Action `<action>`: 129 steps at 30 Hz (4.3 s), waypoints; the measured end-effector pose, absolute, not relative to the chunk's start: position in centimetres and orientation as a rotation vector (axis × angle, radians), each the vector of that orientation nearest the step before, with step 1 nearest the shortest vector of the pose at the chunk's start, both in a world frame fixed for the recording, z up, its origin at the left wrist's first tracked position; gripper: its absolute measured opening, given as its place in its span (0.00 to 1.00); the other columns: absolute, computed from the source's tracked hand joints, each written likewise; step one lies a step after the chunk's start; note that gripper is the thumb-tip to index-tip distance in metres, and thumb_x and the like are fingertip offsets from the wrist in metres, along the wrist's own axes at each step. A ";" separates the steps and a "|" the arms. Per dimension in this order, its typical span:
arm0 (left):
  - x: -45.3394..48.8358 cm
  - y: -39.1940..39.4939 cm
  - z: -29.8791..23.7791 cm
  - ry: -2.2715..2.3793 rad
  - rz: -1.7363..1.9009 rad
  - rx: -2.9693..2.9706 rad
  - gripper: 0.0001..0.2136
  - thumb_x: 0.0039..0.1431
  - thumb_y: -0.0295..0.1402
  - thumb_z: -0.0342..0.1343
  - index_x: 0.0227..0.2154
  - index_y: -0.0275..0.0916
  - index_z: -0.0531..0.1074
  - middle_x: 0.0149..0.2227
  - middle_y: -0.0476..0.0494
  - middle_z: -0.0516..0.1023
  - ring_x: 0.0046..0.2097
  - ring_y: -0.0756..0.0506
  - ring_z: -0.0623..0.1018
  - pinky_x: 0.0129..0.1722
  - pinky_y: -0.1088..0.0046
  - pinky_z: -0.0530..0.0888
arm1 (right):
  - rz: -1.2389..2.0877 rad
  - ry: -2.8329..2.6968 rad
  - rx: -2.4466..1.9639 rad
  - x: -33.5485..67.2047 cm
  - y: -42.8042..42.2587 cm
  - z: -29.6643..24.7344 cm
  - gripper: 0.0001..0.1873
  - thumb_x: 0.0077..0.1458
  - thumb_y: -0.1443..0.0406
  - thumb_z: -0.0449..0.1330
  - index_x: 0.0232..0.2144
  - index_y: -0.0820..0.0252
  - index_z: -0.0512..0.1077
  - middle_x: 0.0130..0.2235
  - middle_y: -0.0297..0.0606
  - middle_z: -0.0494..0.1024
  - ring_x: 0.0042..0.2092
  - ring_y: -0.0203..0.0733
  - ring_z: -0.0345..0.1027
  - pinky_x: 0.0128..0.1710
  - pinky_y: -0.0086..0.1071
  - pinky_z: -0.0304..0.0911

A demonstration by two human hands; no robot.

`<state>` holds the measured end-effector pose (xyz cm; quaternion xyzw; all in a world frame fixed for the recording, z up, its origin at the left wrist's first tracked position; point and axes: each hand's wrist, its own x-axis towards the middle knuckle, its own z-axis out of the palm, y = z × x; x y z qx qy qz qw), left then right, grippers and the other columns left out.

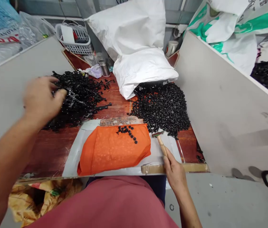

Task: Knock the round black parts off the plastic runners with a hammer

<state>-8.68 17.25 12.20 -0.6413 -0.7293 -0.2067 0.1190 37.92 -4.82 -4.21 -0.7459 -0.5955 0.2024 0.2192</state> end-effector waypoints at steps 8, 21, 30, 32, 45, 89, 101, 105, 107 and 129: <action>3.9 10.7 0.1 -2.021 -0.363 -2.755 0.06 0.63 0.36 0.58 0.37 0.40 0.76 0.40 0.42 0.81 0.44 0.40 0.77 0.47 0.64 0.69 | 0.661 -1.673 -2.179 37.1 -4.1 -3.4 0.28 0.69 0.52 0.48 0.67 0.45 0.67 0.58 0.34 0.80 0.52 0.50 0.80 0.48 0.38 0.74; 4.9 9.3 0.4 -1.994 -0.434 -2.743 0.08 0.68 0.35 0.53 0.35 0.41 0.75 0.39 0.43 0.83 0.45 0.40 0.78 0.47 0.62 0.65 | 0.536 -1.751 -2.176 37.1 -4.2 -3.6 0.26 0.71 0.54 0.48 0.66 0.47 0.69 0.54 0.38 0.83 0.47 0.51 0.82 0.42 0.38 0.76; 6.8 9.4 -0.9 -1.743 -0.347 -2.873 0.09 0.66 0.31 0.54 0.35 0.41 0.79 0.37 0.40 0.81 0.44 0.39 0.77 0.49 0.58 0.65 | 0.536 -1.731 -2.205 36.8 -4.4 -3.5 0.27 0.71 0.54 0.47 0.67 0.49 0.68 0.56 0.39 0.82 0.50 0.53 0.81 0.44 0.40 0.75; 5.8 9.1 -0.9 -1.754 -0.426 -2.983 0.08 0.66 0.31 0.54 0.34 0.41 0.79 0.36 0.43 0.80 0.42 0.42 0.77 0.47 0.62 0.66 | 0.522 -1.734 -2.213 36.8 -4.4 -3.6 0.27 0.71 0.53 0.48 0.67 0.49 0.68 0.54 0.40 0.83 0.49 0.53 0.81 0.42 0.39 0.75; 5.1 10.2 -0.5 -1.872 -0.351 -2.814 0.07 0.65 0.32 0.55 0.37 0.40 0.79 0.40 0.40 0.81 0.46 0.39 0.77 0.50 0.59 0.67 | 0.429 -1.754 -2.232 36.6 -4.4 -3.6 0.27 0.70 0.53 0.48 0.66 0.48 0.70 0.49 0.40 0.85 0.42 0.51 0.83 0.36 0.37 0.74; 7.5 9.5 0.1 -1.606 -0.164 -2.866 0.09 0.66 0.34 0.53 0.36 0.42 0.79 0.38 0.41 0.80 0.44 0.39 0.76 0.47 0.59 0.62 | 0.411 -1.764 -2.180 36.0 -5.0 -4.4 0.26 0.72 0.56 0.47 0.67 0.53 0.68 0.49 0.42 0.85 0.44 0.53 0.83 0.40 0.40 0.74; 9.9 15.8 4.7 -1.421 -0.251 -3.151 0.09 0.67 0.35 0.52 0.37 0.40 0.77 0.40 0.42 0.80 0.43 0.42 0.77 0.45 0.66 0.68 | 0.484 -1.757 -2.091 36.4 -5.1 -4.4 0.26 0.72 0.59 0.47 0.67 0.54 0.67 0.49 0.42 0.85 0.43 0.52 0.83 0.40 0.40 0.76; 17.2 21.3 4.1 -1.343 -0.223 -2.993 0.11 0.66 0.30 0.50 0.43 0.38 0.78 0.44 0.37 0.79 0.48 0.40 0.76 0.49 0.64 0.69 | 0.502 -1.739 -2.068 36.3 -5.1 -4.6 0.26 0.71 0.60 0.48 0.66 0.54 0.68 0.51 0.43 0.84 0.44 0.52 0.83 0.40 0.41 0.76; 20.5 23.1 3.3 -1.315 -0.207 -2.931 0.12 0.66 0.28 0.50 0.44 0.37 0.79 0.46 0.35 0.79 0.52 0.37 0.74 0.52 0.60 0.67 | 0.513 -1.727 -2.062 36.2 -5.1 -4.7 0.26 0.71 0.60 0.48 0.67 0.56 0.67 0.53 0.44 0.83 0.46 0.52 0.82 0.42 0.42 0.76; 19.9 24.6 5.4 -2.161 -1.357 -3.323 0.16 0.54 0.46 0.60 0.33 0.38 0.67 0.33 0.43 0.79 0.32 0.48 0.79 0.32 0.73 0.75 | 0.542 -1.681 -2.041 36.3 -5.1 -5.1 0.25 0.70 0.62 0.50 0.66 0.54 0.67 0.53 0.43 0.83 0.48 0.50 0.81 0.45 0.39 0.74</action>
